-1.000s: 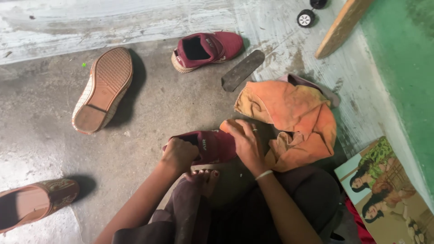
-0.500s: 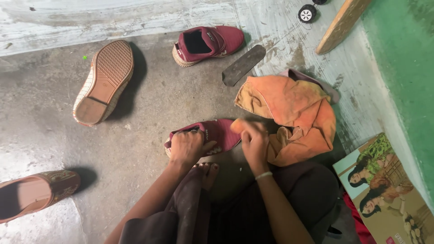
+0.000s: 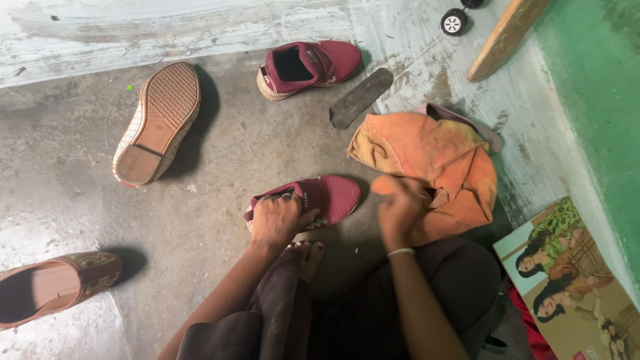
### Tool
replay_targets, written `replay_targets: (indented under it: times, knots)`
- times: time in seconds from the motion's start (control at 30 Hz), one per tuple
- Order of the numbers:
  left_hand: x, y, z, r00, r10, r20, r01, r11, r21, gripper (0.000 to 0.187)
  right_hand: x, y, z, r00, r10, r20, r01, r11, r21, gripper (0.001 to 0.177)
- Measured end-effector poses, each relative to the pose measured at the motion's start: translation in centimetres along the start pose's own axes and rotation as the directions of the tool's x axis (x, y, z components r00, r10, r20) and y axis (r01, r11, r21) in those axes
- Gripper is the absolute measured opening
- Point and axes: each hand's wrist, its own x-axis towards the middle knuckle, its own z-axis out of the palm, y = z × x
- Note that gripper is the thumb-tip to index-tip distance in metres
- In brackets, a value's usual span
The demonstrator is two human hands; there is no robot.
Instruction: The recorder is seen cleaning and polishing various pairs of shoes using a cloth and a brush.
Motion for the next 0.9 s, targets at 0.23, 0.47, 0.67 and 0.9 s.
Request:
replay_targets:
  times: [0.23, 0.47, 0.67, 0.9]
  knots:
    - [-0.1, 0.7, 0.3, 0.999, -0.040, 0.000, 0.040, 0.999, -0.018, 0.054, -0.6, -5.6, -2.0, 0.975, -0.222, -0.006, 0.221, 0.971, 0.087, 0.055]
    - [0.1, 0.4, 0.8, 0.999, -0.045, -0.022, 0.045, 0.999, -0.015, 0.053, -1.8, -1.3, -2.0, 0.946, 0.014, 0.325, -0.066, 0.986, 0.150, 0.033]
    - [0.1, 0.6, 0.5, 0.999, -0.045, -0.006, 0.045, 0.999, -0.018, 0.052, 0.0, -4.6, -1.3, 0.972, -0.225, 0.059, 0.210, 0.957, 0.198, 0.040]
    - [-0.1, 1.0, -0.2, 1.000, -0.018, 0.026, 0.019, 1.000, -0.025, 0.051, -0.5, -4.1, -2.3, 0.940, 0.040, 0.340, -0.079, 0.992, 0.102, 0.036]
